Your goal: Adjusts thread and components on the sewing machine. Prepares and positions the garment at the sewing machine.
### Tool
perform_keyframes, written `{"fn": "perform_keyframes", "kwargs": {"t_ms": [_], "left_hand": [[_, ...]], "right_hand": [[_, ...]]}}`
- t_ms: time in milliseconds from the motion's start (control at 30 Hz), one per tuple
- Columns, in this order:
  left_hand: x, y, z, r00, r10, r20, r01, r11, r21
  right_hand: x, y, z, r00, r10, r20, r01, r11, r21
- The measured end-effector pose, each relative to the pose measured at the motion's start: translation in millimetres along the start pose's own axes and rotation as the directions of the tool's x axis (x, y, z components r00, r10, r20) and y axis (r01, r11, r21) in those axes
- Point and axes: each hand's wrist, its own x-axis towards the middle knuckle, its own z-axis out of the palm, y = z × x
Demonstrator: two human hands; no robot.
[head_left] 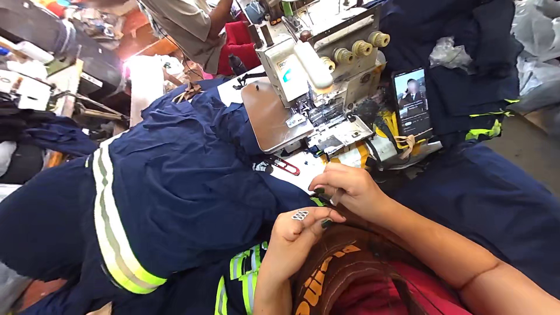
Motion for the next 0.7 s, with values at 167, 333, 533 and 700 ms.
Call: {"fn": "perform_keyframes", "kwargs": {"t_ms": [167, 333, 533, 700], "left_hand": [[33.9, 6.5, 0.6, 0.934, -0.005, -0.356, -0.111, 0.946, -0.304], [64.9, -29.0, 9.3, 0.921, 0.188, -0.34, -0.137, 0.976, 0.169], [68.1, -43.4, 25.9, 0.858, 0.197, -0.474, -0.104, 0.971, 0.216], [75.1, -43.8, 27.0, 0.827, 0.221, -0.517, -0.101, 0.963, 0.25]], "right_hand": [[-4.8, -4.8, -2.4, 0.999, 0.03, -0.034, -0.026, 0.995, 0.097], [0.3, -17.5, -9.9, 0.992, 0.065, -0.113, -0.053, 0.993, 0.102], [17.2, -1.1, -18.1, 0.942, 0.131, -0.309, -0.106, 0.99, 0.096], [30.5, 14.6, -4.0, 0.941, 0.11, -0.319, -0.13, 0.991, -0.042]]}}
